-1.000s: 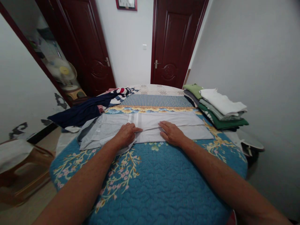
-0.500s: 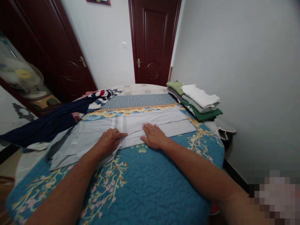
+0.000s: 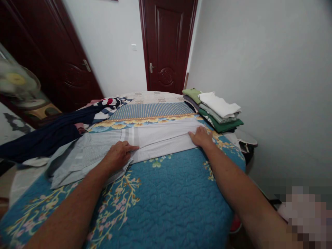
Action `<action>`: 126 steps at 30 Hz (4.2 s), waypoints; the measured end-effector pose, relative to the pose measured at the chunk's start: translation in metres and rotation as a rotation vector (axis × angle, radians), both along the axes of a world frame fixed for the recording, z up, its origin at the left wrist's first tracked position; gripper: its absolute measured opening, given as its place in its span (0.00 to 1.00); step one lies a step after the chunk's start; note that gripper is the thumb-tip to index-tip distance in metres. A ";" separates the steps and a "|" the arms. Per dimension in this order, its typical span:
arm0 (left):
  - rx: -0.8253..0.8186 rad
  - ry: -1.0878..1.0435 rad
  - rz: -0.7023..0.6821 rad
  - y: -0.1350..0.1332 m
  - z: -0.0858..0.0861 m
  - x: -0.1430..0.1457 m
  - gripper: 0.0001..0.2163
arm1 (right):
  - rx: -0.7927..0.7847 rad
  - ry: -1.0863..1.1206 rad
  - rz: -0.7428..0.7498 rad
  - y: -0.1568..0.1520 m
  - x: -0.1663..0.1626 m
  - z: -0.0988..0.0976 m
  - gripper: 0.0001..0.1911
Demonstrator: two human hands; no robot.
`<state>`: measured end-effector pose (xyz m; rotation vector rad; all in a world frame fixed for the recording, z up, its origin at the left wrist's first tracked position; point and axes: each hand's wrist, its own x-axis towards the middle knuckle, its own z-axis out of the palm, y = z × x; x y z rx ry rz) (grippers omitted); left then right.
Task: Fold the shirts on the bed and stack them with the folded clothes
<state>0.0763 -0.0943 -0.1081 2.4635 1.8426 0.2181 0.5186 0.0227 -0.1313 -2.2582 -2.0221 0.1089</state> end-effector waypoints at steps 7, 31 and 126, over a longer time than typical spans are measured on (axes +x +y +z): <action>0.042 -0.078 -0.012 -0.006 -0.002 -0.005 0.23 | 0.224 -0.049 -0.071 0.004 0.016 -0.007 0.39; -0.019 0.036 0.793 -0.015 -0.009 -0.077 0.34 | 0.304 -0.059 0.063 0.011 0.024 -0.016 0.35; 0.242 -0.257 -0.038 -0.158 -0.026 -0.115 0.14 | 0.173 0.505 1.130 -0.110 -0.227 -0.003 0.16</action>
